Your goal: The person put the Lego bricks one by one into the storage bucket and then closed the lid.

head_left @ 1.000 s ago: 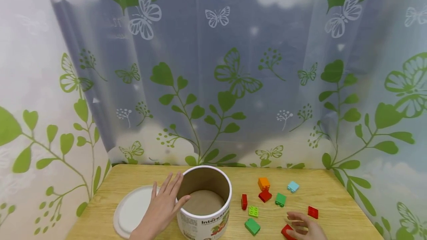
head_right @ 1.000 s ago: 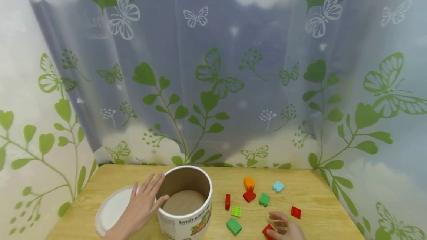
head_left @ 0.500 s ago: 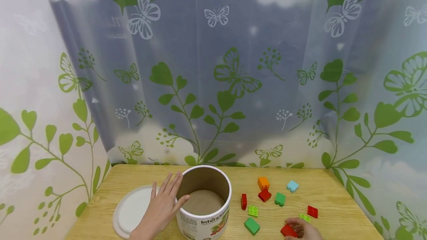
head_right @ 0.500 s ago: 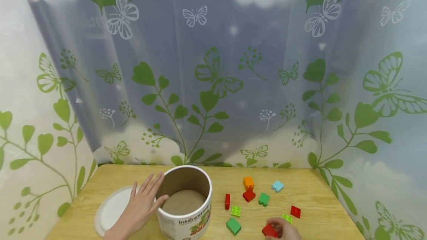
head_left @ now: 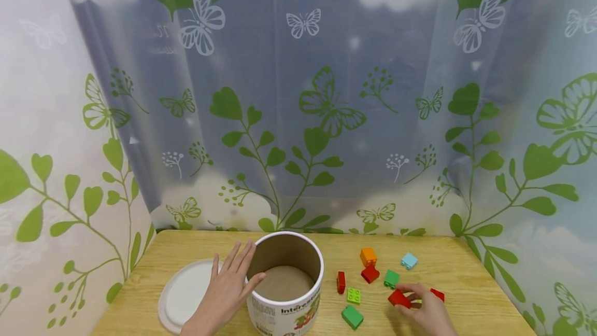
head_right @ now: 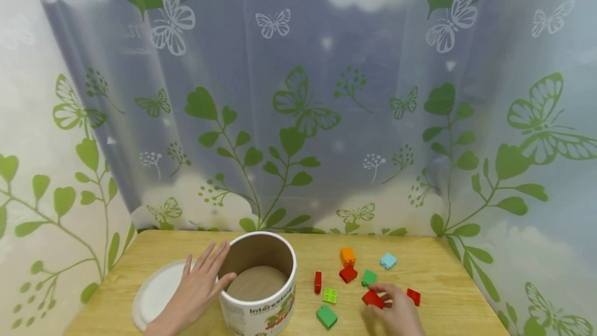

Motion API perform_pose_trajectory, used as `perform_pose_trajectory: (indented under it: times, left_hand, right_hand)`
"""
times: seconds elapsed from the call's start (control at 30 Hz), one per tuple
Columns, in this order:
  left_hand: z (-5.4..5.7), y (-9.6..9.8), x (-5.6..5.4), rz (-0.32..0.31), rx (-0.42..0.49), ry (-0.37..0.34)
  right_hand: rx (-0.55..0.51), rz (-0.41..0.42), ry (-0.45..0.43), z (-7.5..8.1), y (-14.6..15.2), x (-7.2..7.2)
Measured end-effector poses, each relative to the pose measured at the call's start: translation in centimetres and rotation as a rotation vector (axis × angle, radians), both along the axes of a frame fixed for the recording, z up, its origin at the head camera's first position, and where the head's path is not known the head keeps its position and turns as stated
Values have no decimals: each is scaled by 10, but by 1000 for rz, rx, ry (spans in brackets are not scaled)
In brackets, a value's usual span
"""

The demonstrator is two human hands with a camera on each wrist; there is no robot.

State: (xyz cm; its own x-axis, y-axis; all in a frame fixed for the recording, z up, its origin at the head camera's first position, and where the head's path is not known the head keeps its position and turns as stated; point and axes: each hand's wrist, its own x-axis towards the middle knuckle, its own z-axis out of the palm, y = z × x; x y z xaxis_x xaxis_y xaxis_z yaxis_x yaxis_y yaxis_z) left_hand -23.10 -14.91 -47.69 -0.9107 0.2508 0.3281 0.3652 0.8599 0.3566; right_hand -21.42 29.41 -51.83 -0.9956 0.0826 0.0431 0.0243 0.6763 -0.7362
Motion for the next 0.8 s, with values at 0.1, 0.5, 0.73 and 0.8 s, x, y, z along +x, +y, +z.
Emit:
perform_pose_trajectory:
  times: [0.1, 0.5, 0.73, 0.8]
  left_hand:
    - [0, 0, 0, -1, 3, 2]
    - [1, 0, 0, 1, 1, 8]
    - [-2, -1, 0, 1, -5, 27]
    - [-2, -1, 1, 1, -5, 30]
  right_hand:
    - [1, 8, 22, 12, -4, -5]
    - [12, 73, 95, 45, -23, -19]
    - [-2, 116, 120, 57, -38, -25]
    - [-6, 125, 123, 60, -43, -27]
